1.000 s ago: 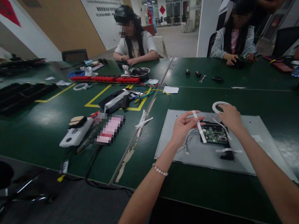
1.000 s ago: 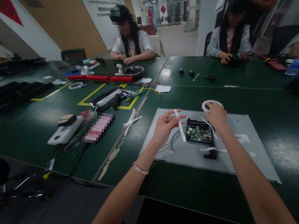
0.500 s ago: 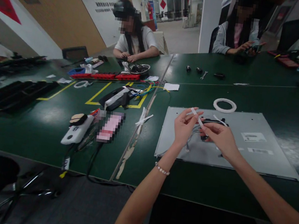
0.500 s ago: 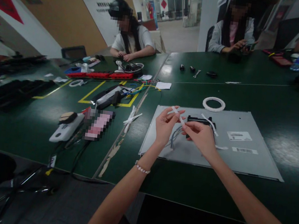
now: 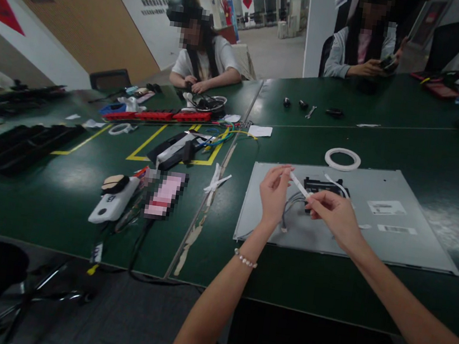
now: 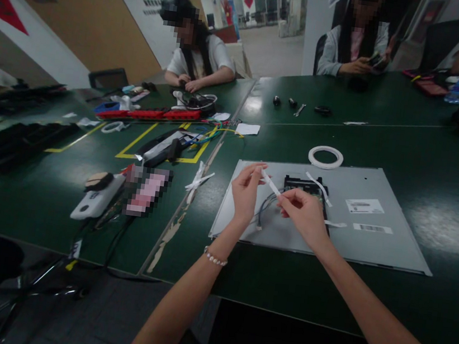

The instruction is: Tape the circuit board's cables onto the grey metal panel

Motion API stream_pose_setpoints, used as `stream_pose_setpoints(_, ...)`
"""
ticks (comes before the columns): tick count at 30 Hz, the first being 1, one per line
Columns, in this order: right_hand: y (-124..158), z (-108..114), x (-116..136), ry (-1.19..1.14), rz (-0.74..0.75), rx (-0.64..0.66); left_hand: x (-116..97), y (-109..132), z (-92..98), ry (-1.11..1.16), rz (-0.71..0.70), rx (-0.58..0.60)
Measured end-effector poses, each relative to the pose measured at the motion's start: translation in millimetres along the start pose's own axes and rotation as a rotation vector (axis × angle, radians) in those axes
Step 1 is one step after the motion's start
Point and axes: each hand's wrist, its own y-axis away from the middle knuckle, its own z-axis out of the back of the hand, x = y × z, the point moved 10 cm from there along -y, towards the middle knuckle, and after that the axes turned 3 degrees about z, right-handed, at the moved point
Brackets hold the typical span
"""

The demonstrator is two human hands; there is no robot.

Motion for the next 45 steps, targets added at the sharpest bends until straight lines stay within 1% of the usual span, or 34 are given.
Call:
stream_pose_setpoints(3, 0, 0, 3, 0.04, 0.032, 0.003, -5, 1, 0.3, -0.01, -0.027, -0.016)
stream_pose_setpoints(5, 1, 1, 5, 0.064, 0.051, 0.005, -4, -3, 5.3, 0.007, -0.024, -0.045)
stream_pose_setpoints(7, 3, 2, 5, 0.073, 0.059, 0.011, 4, -11, 20.2, 0.051, 0.016, -0.122)
stream_pose_setpoints(10, 5, 3, 4, 0.071, 0.053, 0.015, 22, -24, 53.5, 0.098, 0.102, -0.293)
stream_pose_setpoints(11, 6, 4, 4, 0.072, 0.052, 0.009, 28, -29, 59.1, 0.109, 0.137, -0.302)
stream_pose_setpoints(12, 6, 5, 5, 0.074, 0.054, 0.001, 35, -32, 59.9, 0.122, 0.182, -0.279)
stream_pose_setpoints(13, 6, 7, 6, 0.076, 0.061, -0.009, 40, -34, 55.6, 0.133, 0.234, -0.224)
stream_pose_setpoints(14, 6, 8, 8, 0.078, 0.069, -0.02, 45, -34, 46.9, 0.143, 0.29, -0.144)
stream_pose_setpoints(16, 6, 11, 13, 0.075, 0.086, -0.041, 50, -27, 20.2, 0.166, 0.398, 0.05)
stream_pose_setpoints(18, 5, 14, 17, 0.075, 0.101, -0.062, 49, -13, -8.9, 0.205, 0.476, 0.23)
stream_pose_setpoints(19, 4, 16, 18, 0.076, 0.105, -0.067, 46, -6, -21.7, 0.232, 0.498, 0.3)
stream_pose_setpoints(21, 3, 17, 18, 0.082, 0.107, -0.066, 40, 7, -40.9, 0.266, 0.508, 0.398)
stream_pose_setpoints(22, 3, 16, 17, 0.088, 0.106, -0.06, 37, 12, -47.0, 0.274, 0.499, 0.423)
stream_pose_setpoints(24, 2, 15, 14, 0.105, 0.098, -0.044, 35, 16, -51.3, 0.277, 0.476, 0.414)
stream_pose_setpoints(28, 1, 12, 6, 0.108, 0.071, -0.029, 41, 14, -43.7, 0.249, 0.45, 0.298)
stream_pose_setpoints(31, 1, 9, 2, 0.039, 0.03, -0.023, 39, 12, -40.3, 0.231, 0.416, 0.262)
stream_pose_setpoints(35, 2, 5, -3, -0.052, -0.008, -0.007, 28, 8, -37.0, 0.173, 0.297, 0.233)
stream_pose_setpoints(39, 0, 4, -8, -0.047, 0.005, 0.002, 15, 9, -33.9, 0.065, 0.171, 0.199)
stream_pose_setpoints(42, -1, 3, -13, -0.021, 0.017, 0.013, 10, 9, -33.6, 0.041, 0.143, 0.21)
stream_pose_setpoints(45, -1, 2, -16, -0.009, 0.008, 0.018, 9, 2, -27.3, 0.056, 0.159, 0.206)
